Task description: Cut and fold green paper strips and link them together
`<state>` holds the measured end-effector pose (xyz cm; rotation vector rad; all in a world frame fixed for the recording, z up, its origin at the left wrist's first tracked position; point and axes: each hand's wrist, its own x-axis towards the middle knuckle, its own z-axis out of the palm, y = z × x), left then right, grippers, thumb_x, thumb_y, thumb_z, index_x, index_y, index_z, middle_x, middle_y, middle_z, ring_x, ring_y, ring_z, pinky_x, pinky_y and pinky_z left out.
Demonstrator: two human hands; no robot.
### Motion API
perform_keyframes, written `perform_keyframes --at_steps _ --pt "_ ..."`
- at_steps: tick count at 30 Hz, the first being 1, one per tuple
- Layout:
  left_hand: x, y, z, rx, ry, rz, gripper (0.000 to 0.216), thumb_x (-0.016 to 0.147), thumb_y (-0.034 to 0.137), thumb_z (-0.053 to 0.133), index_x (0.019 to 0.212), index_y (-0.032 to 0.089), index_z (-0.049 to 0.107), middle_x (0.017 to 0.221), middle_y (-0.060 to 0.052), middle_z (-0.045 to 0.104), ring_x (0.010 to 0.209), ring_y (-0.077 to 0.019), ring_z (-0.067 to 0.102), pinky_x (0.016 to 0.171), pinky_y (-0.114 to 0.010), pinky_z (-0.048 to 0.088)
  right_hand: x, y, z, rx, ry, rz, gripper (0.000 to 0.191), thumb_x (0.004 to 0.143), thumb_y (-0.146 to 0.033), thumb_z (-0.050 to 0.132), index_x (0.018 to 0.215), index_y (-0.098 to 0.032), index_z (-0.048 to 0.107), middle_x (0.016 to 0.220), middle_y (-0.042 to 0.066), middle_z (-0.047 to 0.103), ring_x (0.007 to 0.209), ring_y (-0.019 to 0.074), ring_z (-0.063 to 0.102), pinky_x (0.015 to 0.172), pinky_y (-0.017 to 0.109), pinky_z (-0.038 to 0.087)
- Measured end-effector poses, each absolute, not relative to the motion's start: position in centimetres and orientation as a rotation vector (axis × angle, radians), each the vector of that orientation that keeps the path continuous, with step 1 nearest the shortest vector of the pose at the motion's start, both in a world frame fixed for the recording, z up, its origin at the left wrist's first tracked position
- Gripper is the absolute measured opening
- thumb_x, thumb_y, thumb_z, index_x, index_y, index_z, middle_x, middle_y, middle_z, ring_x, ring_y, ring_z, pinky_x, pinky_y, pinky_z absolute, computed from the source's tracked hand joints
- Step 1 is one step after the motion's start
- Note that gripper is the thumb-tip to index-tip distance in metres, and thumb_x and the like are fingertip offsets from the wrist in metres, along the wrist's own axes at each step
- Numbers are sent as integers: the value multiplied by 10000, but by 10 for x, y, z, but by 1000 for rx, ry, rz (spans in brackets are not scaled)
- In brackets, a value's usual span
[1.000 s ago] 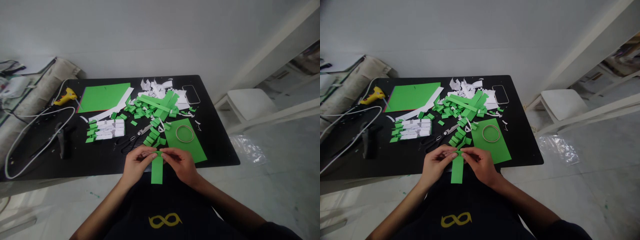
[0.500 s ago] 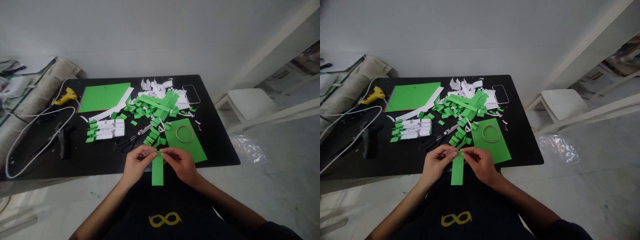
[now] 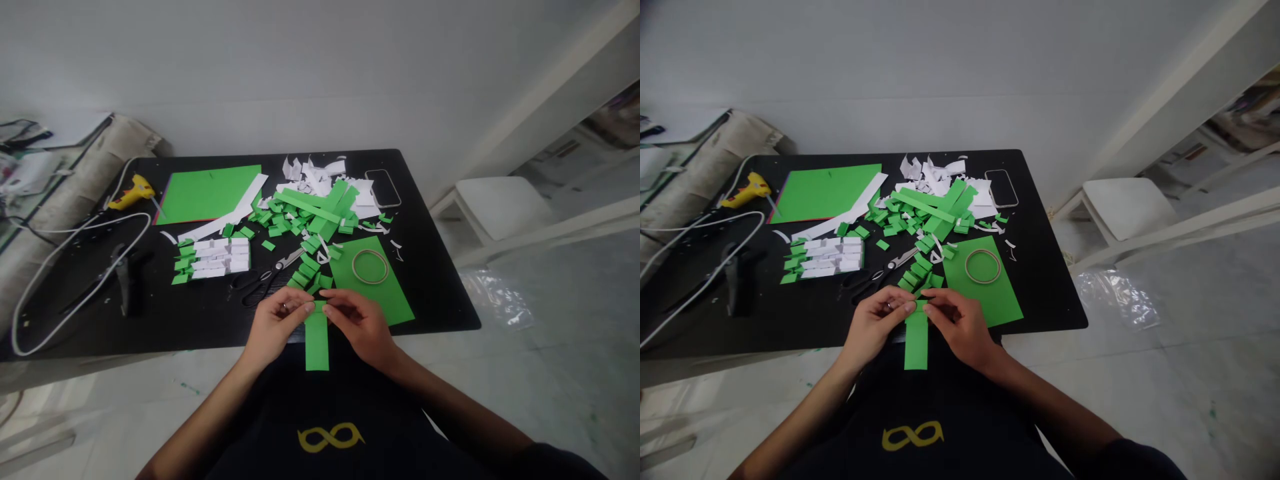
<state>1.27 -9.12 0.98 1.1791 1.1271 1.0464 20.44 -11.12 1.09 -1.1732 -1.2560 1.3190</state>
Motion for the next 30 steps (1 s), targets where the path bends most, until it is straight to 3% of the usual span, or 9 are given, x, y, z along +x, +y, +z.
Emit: perform_keyframes --at_steps 4,9,17,22,30 --pt "13 -90 10 1127 1119 1046 212 817 388 854 865 193 784 713 -10 714 621 -132 611 591 -237 491 207 -112 12 -1143 -1303 1326 218 995 -319 657 1172 -280 777 994 42 794 788 177 735 721 324 630" --pt "14 -89 11 1047 1111 1048 229 793 385 883 862 189 787 719 -12 732 639 -139 640 613 -239 522 209 -113 13 -1070 -1329 1398 284 949 -218 669 1220 -272 736 1070 55 791 986 211 775 870 357 642" --pt "15 -90 12 904 1087 1037 275 751 382 927 848 167 786 717 -2 726 631 -109 623 607 -201 494 208 -113 12 -1008 -1407 1352 403 898 -142 688 1276 -281 676 1073 44 767 951 184 773 826 323 657" --pt "18 -91 12 862 1084 1044 314 716 395 951 836 161 779 714 3 714 626 -97 601 589 -186 463 205 -112 10 -1012 -1453 1220 465 859 -94 695 1279 -292 665 1191 58 725 999 196 757 864 351 665" --pt "18 -90 11 857 1071 1003 356 724 424 944 811 152 732 647 17 672 579 -89 571 563 -177 455 204 -113 7 -1042 -1414 1188 357 887 -152 754 1214 -277 686 1143 54 767 943 189 776 866 366 677"
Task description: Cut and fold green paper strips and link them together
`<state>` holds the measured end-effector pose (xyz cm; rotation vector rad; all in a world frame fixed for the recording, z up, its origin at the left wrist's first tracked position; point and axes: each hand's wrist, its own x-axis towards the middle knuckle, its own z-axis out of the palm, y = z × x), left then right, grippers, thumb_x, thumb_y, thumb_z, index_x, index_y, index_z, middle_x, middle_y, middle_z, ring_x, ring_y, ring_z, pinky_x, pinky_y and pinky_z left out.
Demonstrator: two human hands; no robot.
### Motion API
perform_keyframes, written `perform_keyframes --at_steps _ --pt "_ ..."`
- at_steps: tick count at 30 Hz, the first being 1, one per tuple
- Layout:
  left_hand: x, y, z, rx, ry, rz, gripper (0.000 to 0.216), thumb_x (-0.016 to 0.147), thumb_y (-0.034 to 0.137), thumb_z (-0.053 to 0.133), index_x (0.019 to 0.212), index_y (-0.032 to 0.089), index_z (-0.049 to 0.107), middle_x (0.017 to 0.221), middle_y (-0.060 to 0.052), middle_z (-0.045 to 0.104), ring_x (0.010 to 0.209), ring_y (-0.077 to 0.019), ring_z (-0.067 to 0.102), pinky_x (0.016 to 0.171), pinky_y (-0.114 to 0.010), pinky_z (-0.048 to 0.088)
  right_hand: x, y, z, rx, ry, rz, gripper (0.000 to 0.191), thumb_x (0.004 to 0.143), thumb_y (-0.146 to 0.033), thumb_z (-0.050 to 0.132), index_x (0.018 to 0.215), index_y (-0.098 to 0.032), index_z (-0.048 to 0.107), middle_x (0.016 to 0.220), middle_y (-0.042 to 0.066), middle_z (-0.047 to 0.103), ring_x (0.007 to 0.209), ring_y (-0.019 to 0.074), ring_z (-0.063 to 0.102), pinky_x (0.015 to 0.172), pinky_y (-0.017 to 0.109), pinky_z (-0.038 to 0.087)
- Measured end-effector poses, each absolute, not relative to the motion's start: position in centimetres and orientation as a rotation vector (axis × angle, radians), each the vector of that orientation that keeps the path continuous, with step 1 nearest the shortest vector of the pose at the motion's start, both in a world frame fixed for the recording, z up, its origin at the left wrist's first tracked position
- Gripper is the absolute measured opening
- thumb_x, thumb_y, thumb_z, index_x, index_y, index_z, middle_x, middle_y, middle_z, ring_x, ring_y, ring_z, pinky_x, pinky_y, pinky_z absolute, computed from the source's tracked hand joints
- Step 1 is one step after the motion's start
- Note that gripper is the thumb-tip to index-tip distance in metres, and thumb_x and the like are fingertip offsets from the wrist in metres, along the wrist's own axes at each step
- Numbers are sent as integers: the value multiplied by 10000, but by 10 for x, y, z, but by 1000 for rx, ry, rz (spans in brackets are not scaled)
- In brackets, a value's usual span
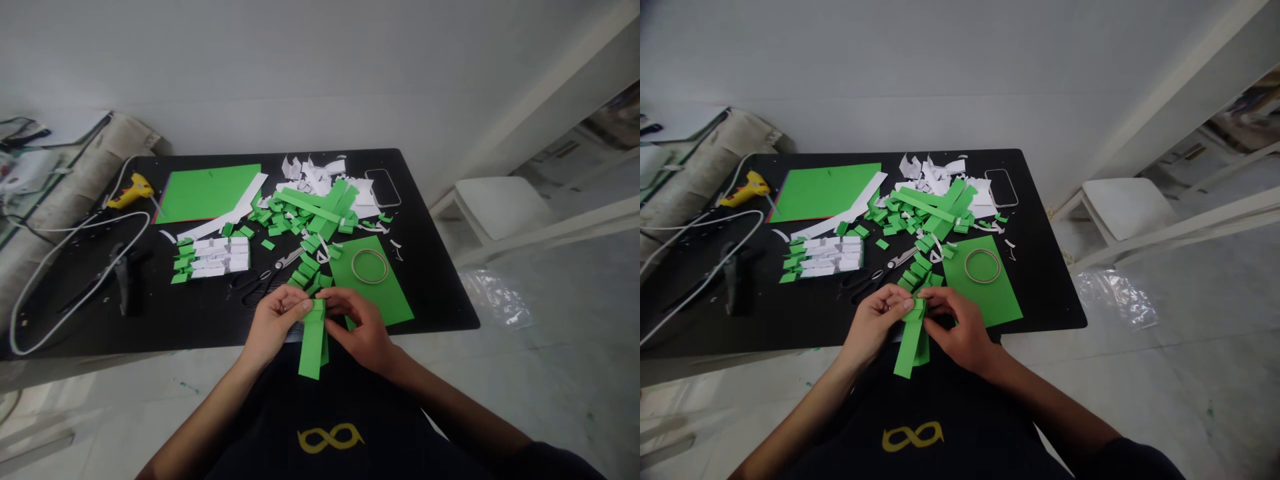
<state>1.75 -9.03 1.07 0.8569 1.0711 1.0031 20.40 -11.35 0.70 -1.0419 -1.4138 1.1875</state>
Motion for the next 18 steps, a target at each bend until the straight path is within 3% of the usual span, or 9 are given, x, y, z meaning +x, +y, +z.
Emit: perform_keyframes --at_steps 6,12,18 --pt "17 -90 9 878 1090 1029 345 753 412 923 794 156 696 692 21 656 592 -87 552 546 -171 452 204 -113 7 -1053 -1438 1171 338 895 -148 745 1205 -268 683 1075 46 763 901 181 774 846 352 674" --pt "15 -90 2 819 1096 1027 363 768 436 916 823 154 694 743 16 636 626 -85 550 567 -164 468 208 -111 7 -1018 -1536 1041 165 921 -152 733 1050 -255 718 1156 72 728 1019 199 751 821 319 657" --pt "15 -91 1 722 1084 1065 399 817 491 877 841 164 650 666 52 539 554 -58 479 510 -135 406 209 -111 9 -1069 -1519 1030 65 949 -213 744 990 -259 724 1106 58 762 1040 209 745 879 347 629"
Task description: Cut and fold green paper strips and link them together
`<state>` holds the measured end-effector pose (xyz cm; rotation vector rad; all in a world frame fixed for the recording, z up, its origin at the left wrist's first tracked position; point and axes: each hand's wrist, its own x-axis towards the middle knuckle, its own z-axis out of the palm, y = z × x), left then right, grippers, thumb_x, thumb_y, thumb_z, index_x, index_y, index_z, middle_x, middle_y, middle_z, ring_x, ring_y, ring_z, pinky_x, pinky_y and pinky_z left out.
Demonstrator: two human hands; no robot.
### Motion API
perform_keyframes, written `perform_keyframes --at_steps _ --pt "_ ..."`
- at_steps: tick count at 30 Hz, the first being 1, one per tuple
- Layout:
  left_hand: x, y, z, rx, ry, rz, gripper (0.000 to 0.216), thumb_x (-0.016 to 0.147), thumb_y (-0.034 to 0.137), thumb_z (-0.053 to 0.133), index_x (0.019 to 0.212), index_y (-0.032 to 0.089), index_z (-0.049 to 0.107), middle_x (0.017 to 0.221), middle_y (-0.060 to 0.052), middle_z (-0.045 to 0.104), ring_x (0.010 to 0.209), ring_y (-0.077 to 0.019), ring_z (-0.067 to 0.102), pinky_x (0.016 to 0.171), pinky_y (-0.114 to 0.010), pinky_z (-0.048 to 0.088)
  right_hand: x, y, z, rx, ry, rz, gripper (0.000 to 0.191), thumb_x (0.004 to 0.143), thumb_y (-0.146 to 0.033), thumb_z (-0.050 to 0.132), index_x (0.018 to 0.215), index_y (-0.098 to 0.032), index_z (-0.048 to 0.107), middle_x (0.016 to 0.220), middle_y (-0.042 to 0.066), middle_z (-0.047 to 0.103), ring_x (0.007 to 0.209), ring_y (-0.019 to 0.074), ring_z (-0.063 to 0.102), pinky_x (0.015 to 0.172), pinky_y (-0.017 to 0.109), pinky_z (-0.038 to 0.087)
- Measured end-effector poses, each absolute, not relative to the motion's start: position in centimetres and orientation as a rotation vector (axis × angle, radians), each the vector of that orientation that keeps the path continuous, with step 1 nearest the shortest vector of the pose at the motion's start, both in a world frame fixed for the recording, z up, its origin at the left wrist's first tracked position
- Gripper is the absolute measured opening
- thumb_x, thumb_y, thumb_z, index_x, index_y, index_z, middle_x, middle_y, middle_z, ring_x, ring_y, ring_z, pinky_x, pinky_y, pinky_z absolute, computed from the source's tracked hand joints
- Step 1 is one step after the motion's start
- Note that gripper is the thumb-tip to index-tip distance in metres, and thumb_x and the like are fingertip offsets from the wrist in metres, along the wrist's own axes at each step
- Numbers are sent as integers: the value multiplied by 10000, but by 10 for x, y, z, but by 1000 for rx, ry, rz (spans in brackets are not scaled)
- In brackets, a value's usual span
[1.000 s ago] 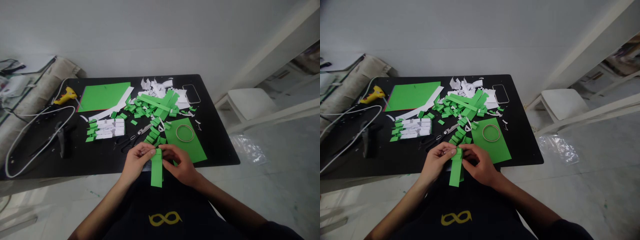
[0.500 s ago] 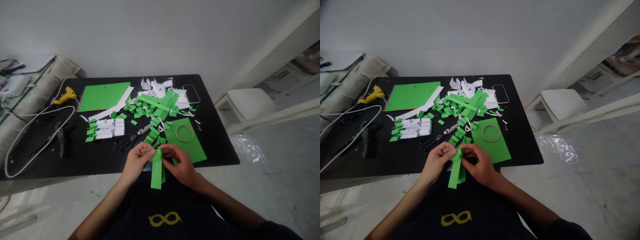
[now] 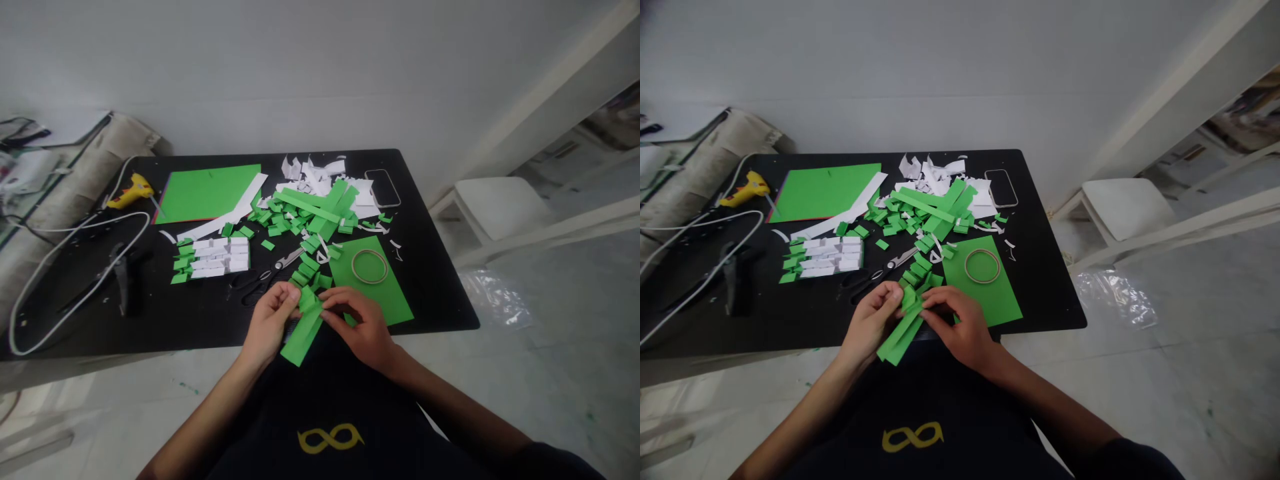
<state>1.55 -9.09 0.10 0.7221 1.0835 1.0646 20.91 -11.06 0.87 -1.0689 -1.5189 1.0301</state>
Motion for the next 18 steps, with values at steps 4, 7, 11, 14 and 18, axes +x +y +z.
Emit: perform_keyframes --at_steps 4,7,11,14,18 --pt "14 -90 2 663 1089 1166 427 803 498 885 868 184 603 672 62 548 565 -72 554 559 -159 501 206 -111 9 -1123 -1342 1170 38 959 -283 737 973 -250 724 1066 59 780 981 211 759 856 355 637" --pt "10 -88 1 695 1084 1185 455 786 508 893 915 203 580 744 30 648 687 -155 712 660 -255 616 206 -110 10 -1174 -1227 1239 101 937 -333 759 963 -242 727 1000 54 782 903 204 756 826 351 637" --pt "0 -86 -1 794 1085 1213 394 831 464 870 938 206 591 698 54 631 634 -148 724 666 -258 625 206 -107 11 -1207 -1127 1285 153 911 -373 773 946 -237 711 919 27 742 834 187 731 788 331 634" --pt "-5 -87 1 879 1084 1229 342 850 414 860 943 209 602 734 54 654 646 -140 726 665 -249 616 207 -104 11 -1233 -1095 1286 170 901 -382 774 930 -234 694 906 21 727 868 185 720 801 316 619" --pt "-2 -91 9 1045 1149 1257 276 889 410 813 937 205 634 681 39 685 551 -134 684 572 -237 565 208 -102 9 -1270 -1063 1327 199 889 -396 783 930 -231 679 887 22 723 866 189 716 770 309 608"
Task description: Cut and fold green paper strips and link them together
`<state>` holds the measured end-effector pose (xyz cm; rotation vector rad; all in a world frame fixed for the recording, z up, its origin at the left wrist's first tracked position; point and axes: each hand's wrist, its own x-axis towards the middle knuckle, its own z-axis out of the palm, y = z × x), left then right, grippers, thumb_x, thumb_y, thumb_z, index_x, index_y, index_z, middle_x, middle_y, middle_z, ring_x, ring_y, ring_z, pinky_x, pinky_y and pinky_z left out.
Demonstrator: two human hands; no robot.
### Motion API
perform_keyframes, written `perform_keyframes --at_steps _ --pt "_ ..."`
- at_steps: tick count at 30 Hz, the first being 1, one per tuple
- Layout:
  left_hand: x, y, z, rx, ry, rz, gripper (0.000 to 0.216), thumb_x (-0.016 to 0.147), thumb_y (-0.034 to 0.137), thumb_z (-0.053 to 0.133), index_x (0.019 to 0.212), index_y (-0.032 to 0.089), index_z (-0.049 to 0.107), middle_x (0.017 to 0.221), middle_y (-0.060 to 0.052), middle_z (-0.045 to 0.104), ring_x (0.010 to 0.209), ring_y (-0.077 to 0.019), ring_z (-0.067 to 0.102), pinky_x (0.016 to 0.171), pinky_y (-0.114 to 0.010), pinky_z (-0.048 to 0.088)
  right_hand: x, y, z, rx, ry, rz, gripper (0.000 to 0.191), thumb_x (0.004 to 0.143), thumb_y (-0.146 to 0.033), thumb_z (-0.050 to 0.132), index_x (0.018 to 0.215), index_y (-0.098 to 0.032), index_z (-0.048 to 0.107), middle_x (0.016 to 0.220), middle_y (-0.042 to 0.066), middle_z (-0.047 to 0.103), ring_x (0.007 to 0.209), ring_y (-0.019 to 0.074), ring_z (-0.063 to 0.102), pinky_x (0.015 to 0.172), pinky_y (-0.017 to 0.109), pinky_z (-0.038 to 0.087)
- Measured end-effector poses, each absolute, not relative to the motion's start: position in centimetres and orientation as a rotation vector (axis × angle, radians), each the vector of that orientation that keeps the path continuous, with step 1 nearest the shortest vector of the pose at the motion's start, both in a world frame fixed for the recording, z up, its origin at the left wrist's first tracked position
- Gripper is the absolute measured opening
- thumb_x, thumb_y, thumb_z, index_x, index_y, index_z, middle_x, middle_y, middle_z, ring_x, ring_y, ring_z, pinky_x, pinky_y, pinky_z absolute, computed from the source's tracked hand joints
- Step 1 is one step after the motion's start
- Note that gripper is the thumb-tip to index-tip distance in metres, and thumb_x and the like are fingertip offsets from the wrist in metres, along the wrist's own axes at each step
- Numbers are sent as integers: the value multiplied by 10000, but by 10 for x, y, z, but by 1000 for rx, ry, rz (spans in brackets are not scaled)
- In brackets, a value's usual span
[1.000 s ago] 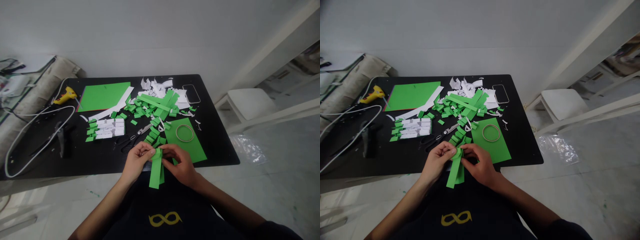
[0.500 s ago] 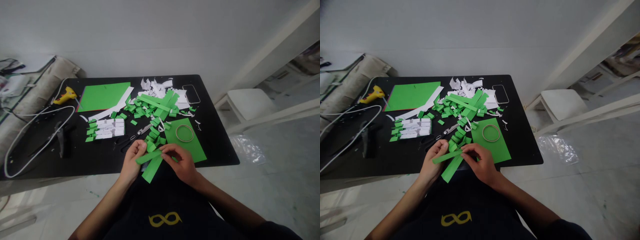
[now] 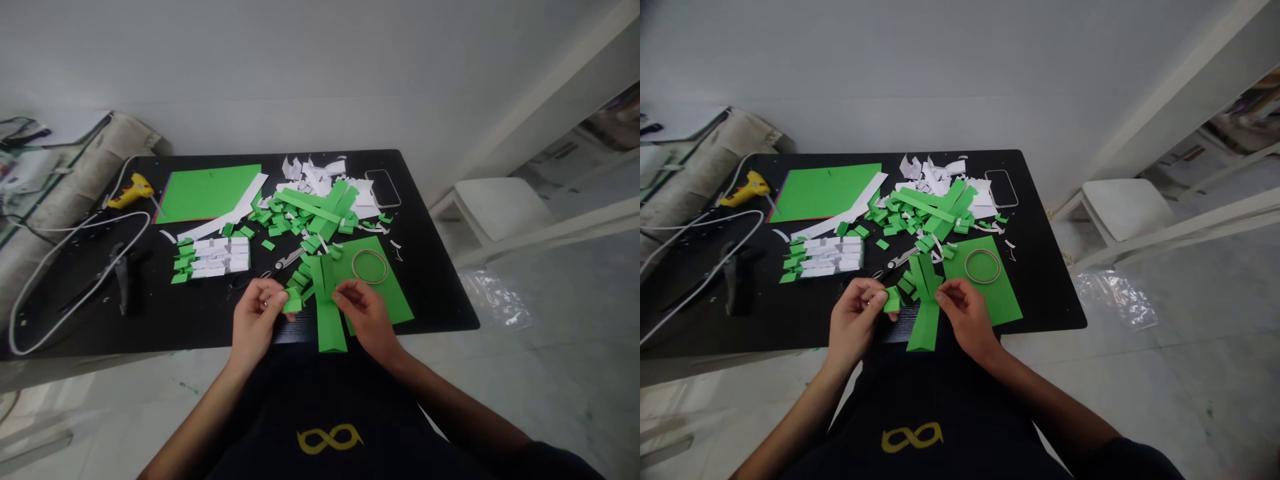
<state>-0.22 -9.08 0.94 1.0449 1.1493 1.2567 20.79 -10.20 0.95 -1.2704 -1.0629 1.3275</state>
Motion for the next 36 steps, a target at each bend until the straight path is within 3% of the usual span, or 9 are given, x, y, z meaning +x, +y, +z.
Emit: perform_keyframes --at_steps 5,12,18,26,36 --pt "10 -96 14 1223 1284 1346 198 839 316 849 885 206 691 664 36 682 480 -101 586 482 -214 473 205 -104 9 -1262 -1081 1361 195 885 -390 790 939 -233 688 929 34 761 905 208 754 818 346 629" --pt "13 -99 6 1560 1326 1318 152 830 242 865 935 226 756 797 4 745 697 -147 682 683 -252 546 201 -108 11 -1191 -1061 1454 153 903 -334 770 1005 -240 703 961 36 791 939 217 783 808 356 649" --pt "6 -92 9 1710 1240 1282 79 890 199 818 931 235 761 851 -5 756 749 -153 675 718 -265 535 201 -107 11 -1140 -1086 1475 153 903 -263 736 1055 -245 738 1028 49 807 991 219 788 877 387 664" --pt "0 -90 4 1760 1150 1291 168 876 190 831 1005 242 738 895 -18 735 816 -177 686 744 -300 545 203 -108 16 -1039 -1133 1501 219 859 -219 786 1072 -261 756 1044 40 826 1016 222 800 986 425 653" --pt "1 -89 11 1850 1104 1393 171 843 150 843 956 249 760 912 -30 746 853 -202 714 780 -338 579 193 -112 12 -1109 -1137 1419 213 842 -298 834 1041 -235 788 1023 58 838 963 242 812 912 422 678"
